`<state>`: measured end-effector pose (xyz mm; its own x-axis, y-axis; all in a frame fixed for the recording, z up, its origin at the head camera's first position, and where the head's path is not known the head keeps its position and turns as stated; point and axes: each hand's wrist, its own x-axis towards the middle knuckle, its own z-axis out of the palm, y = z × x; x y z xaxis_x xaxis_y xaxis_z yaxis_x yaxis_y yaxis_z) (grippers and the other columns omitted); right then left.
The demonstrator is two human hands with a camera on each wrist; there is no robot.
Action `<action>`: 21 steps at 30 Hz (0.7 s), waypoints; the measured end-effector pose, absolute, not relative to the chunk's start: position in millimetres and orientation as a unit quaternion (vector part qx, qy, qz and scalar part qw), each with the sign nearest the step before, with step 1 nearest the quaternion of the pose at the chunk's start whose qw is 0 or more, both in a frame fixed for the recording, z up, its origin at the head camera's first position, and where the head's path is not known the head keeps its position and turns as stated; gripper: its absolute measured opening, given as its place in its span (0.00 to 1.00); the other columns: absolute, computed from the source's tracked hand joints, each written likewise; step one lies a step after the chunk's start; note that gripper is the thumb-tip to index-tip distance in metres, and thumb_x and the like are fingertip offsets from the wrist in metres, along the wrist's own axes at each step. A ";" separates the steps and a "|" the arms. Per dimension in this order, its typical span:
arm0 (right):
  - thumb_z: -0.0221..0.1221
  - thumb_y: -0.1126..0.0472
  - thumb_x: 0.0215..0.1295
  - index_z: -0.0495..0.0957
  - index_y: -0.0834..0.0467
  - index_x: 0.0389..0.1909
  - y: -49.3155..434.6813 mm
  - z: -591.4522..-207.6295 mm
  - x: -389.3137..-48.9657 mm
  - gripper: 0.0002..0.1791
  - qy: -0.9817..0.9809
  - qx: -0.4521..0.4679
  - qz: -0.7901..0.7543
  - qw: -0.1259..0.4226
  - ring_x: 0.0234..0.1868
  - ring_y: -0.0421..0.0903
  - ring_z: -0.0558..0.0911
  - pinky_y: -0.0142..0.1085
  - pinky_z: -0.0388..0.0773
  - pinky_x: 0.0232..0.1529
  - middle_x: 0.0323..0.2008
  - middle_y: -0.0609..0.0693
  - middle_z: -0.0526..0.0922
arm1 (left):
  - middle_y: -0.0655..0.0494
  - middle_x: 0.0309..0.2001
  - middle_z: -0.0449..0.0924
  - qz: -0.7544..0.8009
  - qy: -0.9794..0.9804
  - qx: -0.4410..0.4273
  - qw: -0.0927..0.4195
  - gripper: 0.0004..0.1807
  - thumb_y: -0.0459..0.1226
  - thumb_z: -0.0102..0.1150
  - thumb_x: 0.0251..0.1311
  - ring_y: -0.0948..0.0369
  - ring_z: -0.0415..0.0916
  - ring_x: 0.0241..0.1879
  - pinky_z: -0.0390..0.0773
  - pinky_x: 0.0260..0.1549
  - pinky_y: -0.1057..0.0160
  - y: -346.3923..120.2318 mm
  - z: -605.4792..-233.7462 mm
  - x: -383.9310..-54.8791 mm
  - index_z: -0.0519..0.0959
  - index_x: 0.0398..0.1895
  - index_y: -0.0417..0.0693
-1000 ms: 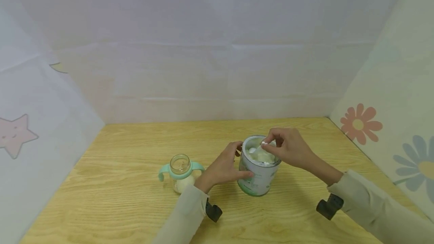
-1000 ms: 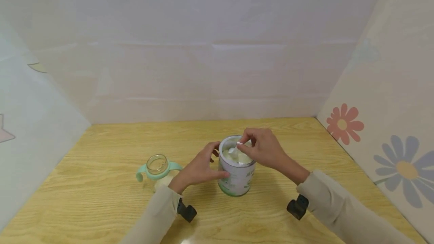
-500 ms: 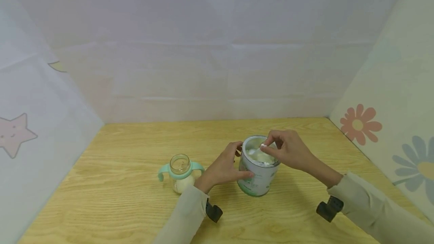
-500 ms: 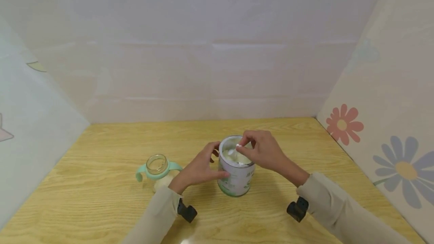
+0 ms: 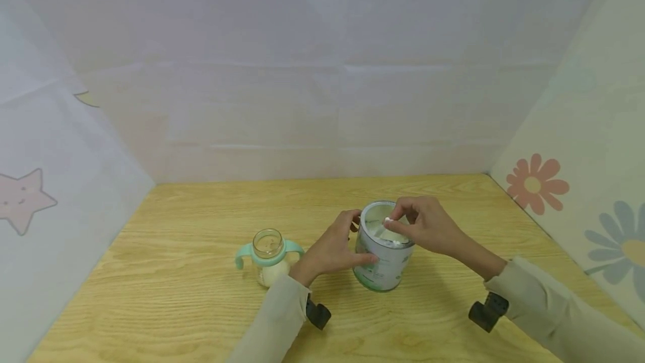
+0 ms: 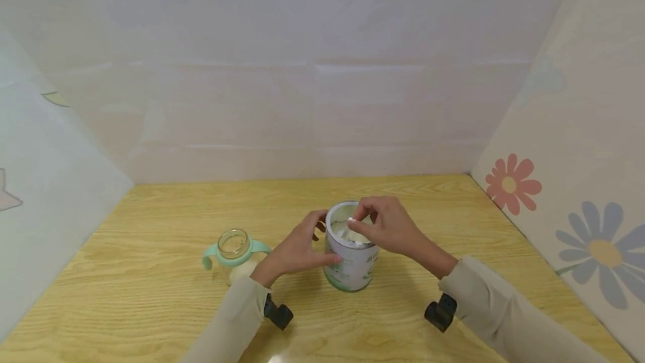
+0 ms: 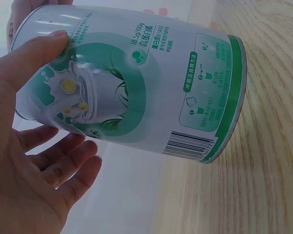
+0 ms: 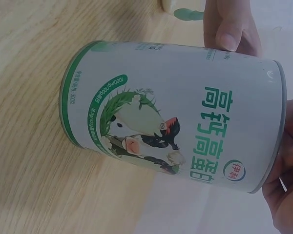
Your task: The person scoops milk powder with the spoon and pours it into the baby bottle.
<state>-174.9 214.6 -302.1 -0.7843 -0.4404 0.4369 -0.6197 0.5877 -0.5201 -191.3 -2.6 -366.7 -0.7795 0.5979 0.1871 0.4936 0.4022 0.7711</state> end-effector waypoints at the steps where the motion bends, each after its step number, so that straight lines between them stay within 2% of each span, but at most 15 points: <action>1: 0.66 0.67 0.55 0.78 0.53 0.21 214.2 -301.9 -174.5 0.09 -0.881 0.301 0.343 0.128 0.15 0.31 0.58 0.27 0.59 0.16 0.12 0.42 0.66 | 0.53 0.59 0.63 0.438 0.835 0.327 0.060 0.45 0.46 0.69 0.53 0.58 0.64 0.55 0.72 0.52 0.60 -2.6 -366.6 -191.4 0.55 0.69 0.47; 9: 0.65 0.66 0.57 0.78 0.53 0.22 213.3 -300.4 -173.3 0.08 -0.880 0.297 0.357 0.099 0.15 0.31 0.59 0.28 0.61 0.16 0.15 0.40 0.70 | 0.53 0.59 0.63 0.440 0.834 0.328 0.062 0.45 0.46 0.69 0.53 0.58 0.64 0.55 0.71 0.53 0.60 -2.6 -366.7 -192.5 0.55 0.69 0.46; 21: 0.66 0.64 0.57 0.78 0.57 0.22 211.2 -298.0 -173.9 0.08 -0.885 0.275 0.371 0.061 0.15 0.32 0.62 0.28 0.62 0.16 0.16 0.45 0.73 | 0.53 0.59 0.62 0.444 0.831 0.328 0.070 0.45 0.46 0.69 0.53 0.54 0.64 0.56 0.71 0.52 0.60 -2.4 -365.2 -192.0 0.54 0.69 0.46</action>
